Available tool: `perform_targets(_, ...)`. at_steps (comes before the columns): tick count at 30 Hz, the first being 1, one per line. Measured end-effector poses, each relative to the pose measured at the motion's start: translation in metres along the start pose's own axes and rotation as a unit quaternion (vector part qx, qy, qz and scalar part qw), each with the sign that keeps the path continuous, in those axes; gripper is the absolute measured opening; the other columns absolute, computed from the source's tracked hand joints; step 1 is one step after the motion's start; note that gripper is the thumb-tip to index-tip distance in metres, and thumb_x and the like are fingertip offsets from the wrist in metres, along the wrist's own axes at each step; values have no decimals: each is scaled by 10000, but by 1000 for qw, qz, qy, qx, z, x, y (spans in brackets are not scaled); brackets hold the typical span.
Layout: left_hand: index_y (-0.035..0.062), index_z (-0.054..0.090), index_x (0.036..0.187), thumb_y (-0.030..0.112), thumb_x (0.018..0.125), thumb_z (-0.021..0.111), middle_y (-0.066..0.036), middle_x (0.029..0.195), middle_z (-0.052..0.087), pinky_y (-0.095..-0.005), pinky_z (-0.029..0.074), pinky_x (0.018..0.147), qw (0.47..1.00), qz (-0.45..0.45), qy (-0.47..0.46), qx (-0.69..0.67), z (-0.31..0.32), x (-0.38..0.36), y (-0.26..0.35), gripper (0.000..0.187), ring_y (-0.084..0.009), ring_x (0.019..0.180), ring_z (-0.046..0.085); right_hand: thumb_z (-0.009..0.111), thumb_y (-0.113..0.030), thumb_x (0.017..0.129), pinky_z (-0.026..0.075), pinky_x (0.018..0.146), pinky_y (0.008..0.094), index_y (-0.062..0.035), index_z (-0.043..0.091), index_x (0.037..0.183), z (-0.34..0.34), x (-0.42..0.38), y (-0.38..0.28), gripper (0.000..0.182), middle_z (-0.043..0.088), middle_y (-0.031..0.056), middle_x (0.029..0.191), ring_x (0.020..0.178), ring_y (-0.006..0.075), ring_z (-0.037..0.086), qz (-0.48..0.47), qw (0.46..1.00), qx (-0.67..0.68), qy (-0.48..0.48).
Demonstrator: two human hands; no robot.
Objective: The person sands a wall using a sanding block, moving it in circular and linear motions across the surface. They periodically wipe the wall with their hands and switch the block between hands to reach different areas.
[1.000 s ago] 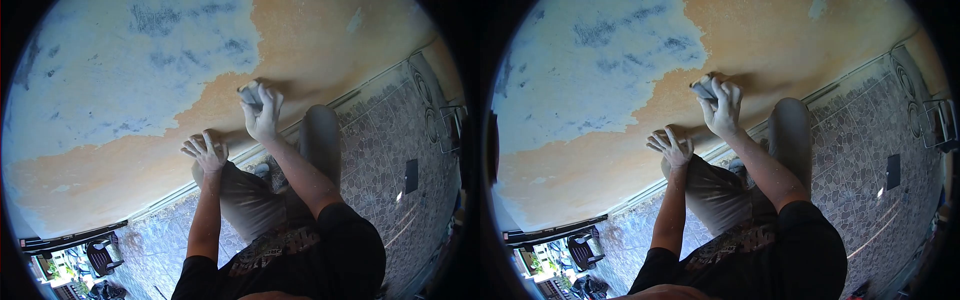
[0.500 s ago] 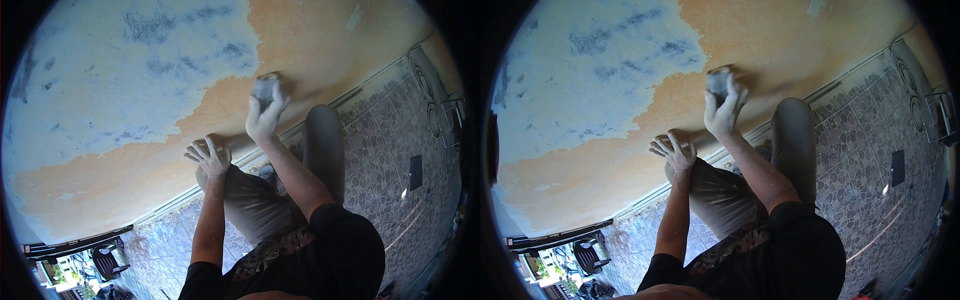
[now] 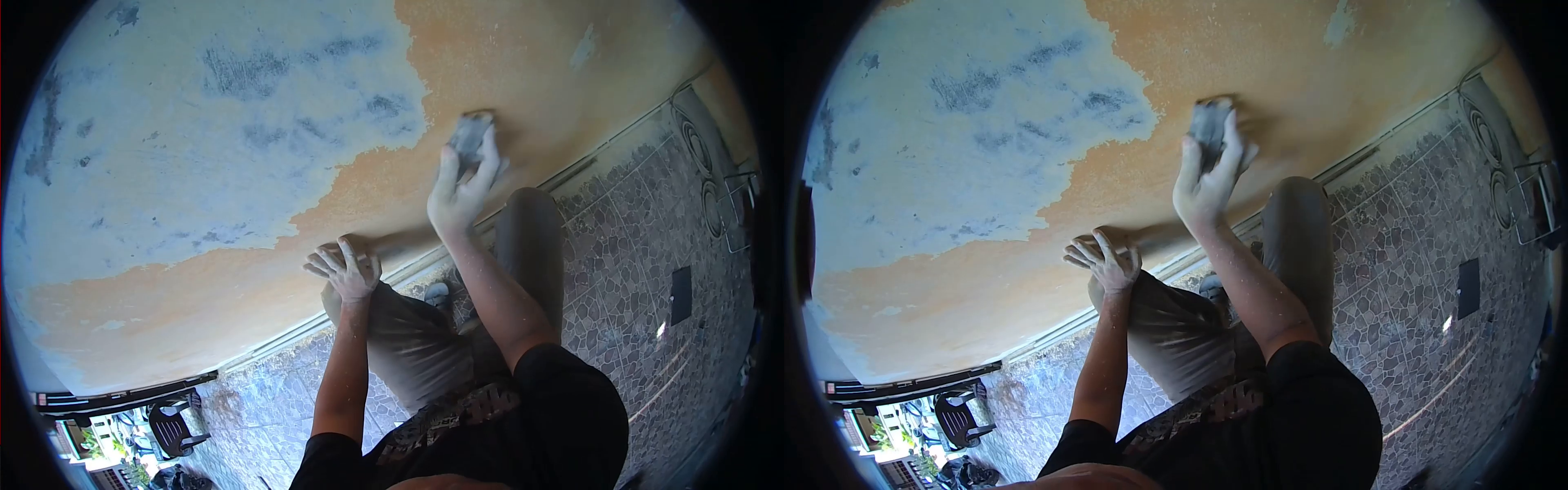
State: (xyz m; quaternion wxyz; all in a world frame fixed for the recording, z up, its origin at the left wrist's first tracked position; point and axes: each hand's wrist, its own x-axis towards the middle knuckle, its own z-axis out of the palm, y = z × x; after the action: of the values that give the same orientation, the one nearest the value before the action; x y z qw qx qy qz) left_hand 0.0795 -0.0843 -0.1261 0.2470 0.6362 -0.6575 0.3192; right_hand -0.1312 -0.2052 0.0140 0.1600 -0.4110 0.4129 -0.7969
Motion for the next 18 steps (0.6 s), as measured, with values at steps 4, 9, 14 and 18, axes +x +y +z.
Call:
perform_targets(4, 71, 200, 1586, 433, 808, 694, -382, 1599, -19, -800, -20, 1092, 1000, 9, 17, -12, 3, 8, 0, 990, -620, 1453, -99, 734, -165, 898, 438, 878, 410, 62, 462, 1425, 14, -4, 0, 634, 427, 173, 1172, 1036, 299, 465, -77, 992, -98, 17)
perform_targets(9, 128, 247, 1592, 482, 831, 662, -287, 1645, 3, -768, -19, 1126, 999, -6, 40, -20, 6, 8, 0, 937, -545, 1495, -89, 789, -239, 836, 392, 905, 472, -242, 569, 1432, -56, -93, 29, 636, 536, 118, 1137, 1012, 291, 515, -172, 904, -119, -373)
perform_targets(14, 54, 384, 1531, 416, 932, 583, -285, 1625, 135, -666, 100, 1187, 992, -89, 1, -91, -42, 23, 31, 727, -519, 1499, 84, 687, -197, 953, 445, 860, 329, -27, 494, 1456, -74, -77, -20, 565, 584, 66, 1025, 956, 171, 540, 247, 860, 108, -433)
perform_targets(18, -67, 348, 1506, 421, 1036, 464, -306, 1533, 349, -533, 243, 1184, 829, -243, -2, -503, -89, 45, 85, 688, -417, 1458, 313, 563, -285, 1045, 494, 848, 270, -31, 583, 1290, -91, -48, -20, 353, 623, 29, 1060, 936, 95, 602, 591, 597, 391, -376)
